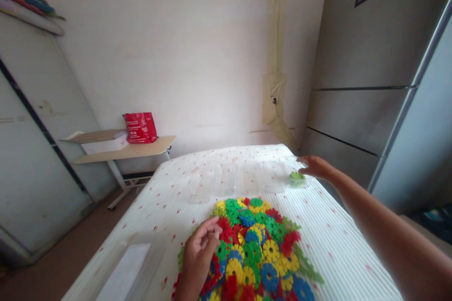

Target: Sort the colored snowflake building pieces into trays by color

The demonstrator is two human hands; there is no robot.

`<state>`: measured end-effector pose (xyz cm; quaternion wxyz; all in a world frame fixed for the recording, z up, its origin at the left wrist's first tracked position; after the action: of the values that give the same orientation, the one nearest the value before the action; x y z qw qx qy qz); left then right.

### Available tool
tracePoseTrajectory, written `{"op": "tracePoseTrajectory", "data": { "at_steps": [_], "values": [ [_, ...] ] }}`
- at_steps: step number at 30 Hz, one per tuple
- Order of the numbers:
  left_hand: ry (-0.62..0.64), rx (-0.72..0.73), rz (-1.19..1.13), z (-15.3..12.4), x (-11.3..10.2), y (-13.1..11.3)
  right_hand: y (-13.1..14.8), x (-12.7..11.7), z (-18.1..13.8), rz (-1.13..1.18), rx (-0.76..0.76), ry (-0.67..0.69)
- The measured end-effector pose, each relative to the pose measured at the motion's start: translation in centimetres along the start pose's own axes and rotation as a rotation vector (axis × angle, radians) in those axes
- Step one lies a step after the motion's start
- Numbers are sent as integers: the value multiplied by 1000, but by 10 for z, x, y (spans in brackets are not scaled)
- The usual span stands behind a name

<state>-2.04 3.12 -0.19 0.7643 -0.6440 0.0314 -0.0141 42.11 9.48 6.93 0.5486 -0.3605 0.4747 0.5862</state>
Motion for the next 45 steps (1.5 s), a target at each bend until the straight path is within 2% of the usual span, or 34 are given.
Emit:
{"op": "tracePoseTrajectory", "data": {
  "at_steps": [5, 8, 13, 16, 19, 24, 27, 30, 35, 45],
  "values": [
    [-39, 41, 42, 0, -3, 2, 30, -8, -23, 34, -58, -74],
    [-67, 71, 98, 1, -5, 4, 60, -5, -48, 163, -130, -113],
    [-105, 185, 257, 1, -7, 1, 111, 13, -91, 339, -253, 21],
    [-152, 268, 345, 0, -9, -5, 134, 21, -107, 363, -302, 92],
    [-199, 357, 437, 0, -13, -8, 149, 26, -116, 336, -329, 95],
    [-280, 451, 590, 6, -20, -2, 158, 35, -120, 327, -354, 66],
    [-282, 462, 684, 9, -22, 2, 158, 40, -121, 362, -378, 44],
    [-230, 474, 757, 9, -19, 1, 157, 45, -121, 371, -372, -7],
    [-75, 464, 860, 7, -6, 1, 155, 52, -121, 357, -348, -69],
    [79, 324, 992, 5, 5, 10, 161, 54, -122, 320, -339, -15]
  ]
}}
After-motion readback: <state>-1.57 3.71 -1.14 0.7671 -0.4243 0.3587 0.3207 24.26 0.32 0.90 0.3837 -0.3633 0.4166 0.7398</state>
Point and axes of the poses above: each hand's wrist, its own z-axis towards the middle knuckle, its own x-axis out of the palm, y = z × x, the point moved 3 cm from there along z, towards the middle knuckle, and after that the axes turned 1 degree about -y, right-handed, at the moved point
